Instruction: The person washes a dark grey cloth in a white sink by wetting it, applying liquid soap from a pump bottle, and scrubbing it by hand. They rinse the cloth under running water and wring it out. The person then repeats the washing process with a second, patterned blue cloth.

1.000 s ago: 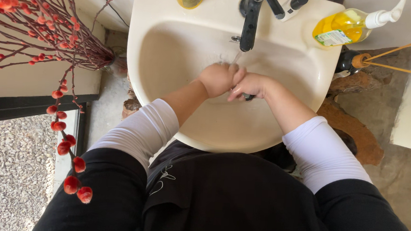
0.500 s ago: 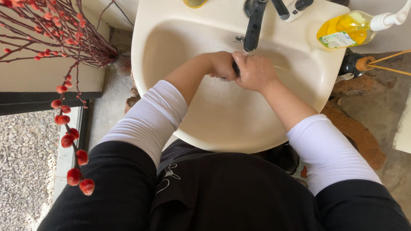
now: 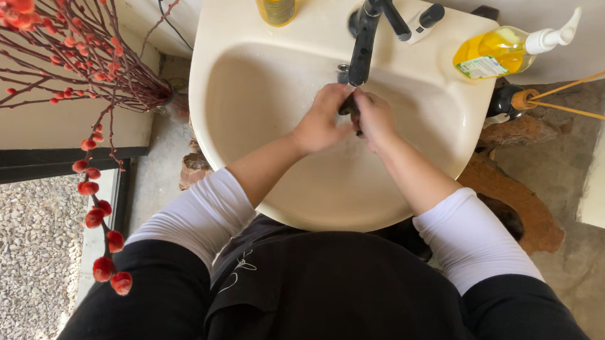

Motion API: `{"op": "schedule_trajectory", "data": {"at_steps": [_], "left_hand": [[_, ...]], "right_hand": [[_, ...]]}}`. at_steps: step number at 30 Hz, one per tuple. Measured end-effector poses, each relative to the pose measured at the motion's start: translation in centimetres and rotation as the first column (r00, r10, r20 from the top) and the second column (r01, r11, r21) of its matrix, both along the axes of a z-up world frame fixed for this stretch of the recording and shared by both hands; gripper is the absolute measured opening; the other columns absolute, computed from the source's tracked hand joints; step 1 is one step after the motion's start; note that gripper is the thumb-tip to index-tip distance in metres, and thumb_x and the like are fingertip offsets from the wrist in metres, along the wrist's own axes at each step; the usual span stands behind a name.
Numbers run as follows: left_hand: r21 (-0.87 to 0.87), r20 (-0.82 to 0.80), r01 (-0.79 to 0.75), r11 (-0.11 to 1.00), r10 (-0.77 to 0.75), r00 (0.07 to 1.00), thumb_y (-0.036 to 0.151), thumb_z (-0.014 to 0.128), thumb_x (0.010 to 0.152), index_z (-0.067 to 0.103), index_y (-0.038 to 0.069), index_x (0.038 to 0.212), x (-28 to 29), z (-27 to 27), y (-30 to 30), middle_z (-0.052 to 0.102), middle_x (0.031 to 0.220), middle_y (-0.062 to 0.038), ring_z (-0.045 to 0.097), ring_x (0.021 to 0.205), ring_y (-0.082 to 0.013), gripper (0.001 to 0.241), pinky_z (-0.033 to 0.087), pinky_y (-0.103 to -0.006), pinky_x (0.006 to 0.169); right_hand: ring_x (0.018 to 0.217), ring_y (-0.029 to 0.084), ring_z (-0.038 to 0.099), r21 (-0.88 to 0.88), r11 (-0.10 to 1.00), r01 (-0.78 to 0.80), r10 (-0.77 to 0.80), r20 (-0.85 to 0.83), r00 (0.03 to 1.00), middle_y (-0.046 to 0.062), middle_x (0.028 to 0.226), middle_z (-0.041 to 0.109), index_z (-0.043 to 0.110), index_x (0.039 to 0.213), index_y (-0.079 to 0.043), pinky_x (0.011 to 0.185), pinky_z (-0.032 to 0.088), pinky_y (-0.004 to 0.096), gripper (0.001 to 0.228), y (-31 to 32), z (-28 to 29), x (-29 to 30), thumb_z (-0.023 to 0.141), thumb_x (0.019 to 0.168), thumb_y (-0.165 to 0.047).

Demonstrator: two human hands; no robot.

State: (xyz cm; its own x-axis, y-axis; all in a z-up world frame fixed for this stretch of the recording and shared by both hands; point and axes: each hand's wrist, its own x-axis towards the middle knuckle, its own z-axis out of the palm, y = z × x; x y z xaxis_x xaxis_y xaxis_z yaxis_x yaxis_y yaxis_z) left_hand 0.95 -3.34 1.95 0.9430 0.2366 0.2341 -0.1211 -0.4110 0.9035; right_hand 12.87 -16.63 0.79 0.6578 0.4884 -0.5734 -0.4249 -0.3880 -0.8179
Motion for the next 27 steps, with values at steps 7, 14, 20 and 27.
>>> {"op": "schedule_trajectory", "data": {"at_steps": [7, 14, 20, 27], "left_hand": [[0.692, -0.057, 0.054, 0.720, -0.020, 0.998, 0.028, 0.080, 0.075, 0.048, 0.007, 0.141, 1.3, 3.3, 1.3, 0.053, 0.136, -0.018, 0.050, 0.131, -0.0395, 0.077, 0.042, -0.0552, 0.106], [0.351, -0.720, 0.235, 0.906, 0.101, 0.687, 0.027, 0.069, 0.089, 0.066, 0.009, 0.113, 3.0, 3.5, -0.3, 0.073, 0.111, -0.015, 0.070, 0.099, -0.0333, 0.030, 0.056, -0.0467, 0.083], [0.021, -0.662, 0.467, 0.884, -0.338, 0.669, 0.028, 0.072, 0.086, 0.074, 0.008, 0.089, 2.2, -0.6, 1.0, 0.073, 0.096, -0.014, 0.067, 0.085, -0.0296, 0.020, 0.051, -0.0402, 0.073], [-0.846, -0.365, 0.175, 0.504, -0.785, 0.500, 0.021, 0.069, 0.081, 0.056, 0.020, 0.086, 2.5, -1.4, 6.2, 0.039, 0.065, 0.005, 0.030, 0.050, -0.0064, 0.014, 0.020, -0.0243, 0.043]], "right_hand": [[0.040, 0.011, 0.038, 0.074, 0.997, -0.003, 0.043, -0.549, 0.834, -0.002, 0.055, 0.045, 0.050, 0.077, -0.020, 0.037, 0.022, 0.027, 0.047, 1.1, 1.2, -0.1, 0.040, 0.102, -0.059], [0.069, 0.032, 0.061, -0.213, 0.907, -0.364, 0.411, 0.638, 0.651, 0.014, 0.077, 0.066, 0.064, 0.090, -0.008, 0.062, 0.048, 0.044, 0.034, -0.2, 0.4, -0.7, 0.045, 0.107, -0.030], [0.071, 0.037, 0.062, -0.479, 0.709, -0.518, 0.595, 0.800, 0.075, 0.015, 0.075, 0.064, 0.061, 0.082, -0.007, 0.063, 0.048, 0.050, 0.023, -1.9, 2.4, -1.2, 0.061, 0.099, -0.021], [0.064, 0.028, 0.060, -0.494, 0.676, -0.548, 0.430, 0.867, -0.251, 0.010, 0.084, 0.059, 0.071, 0.112, -0.013, 0.056, 0.049, 0.042, 0.025, -0.8, 6.0, 0.5, 0.073, 0.094, -0.031]]}}
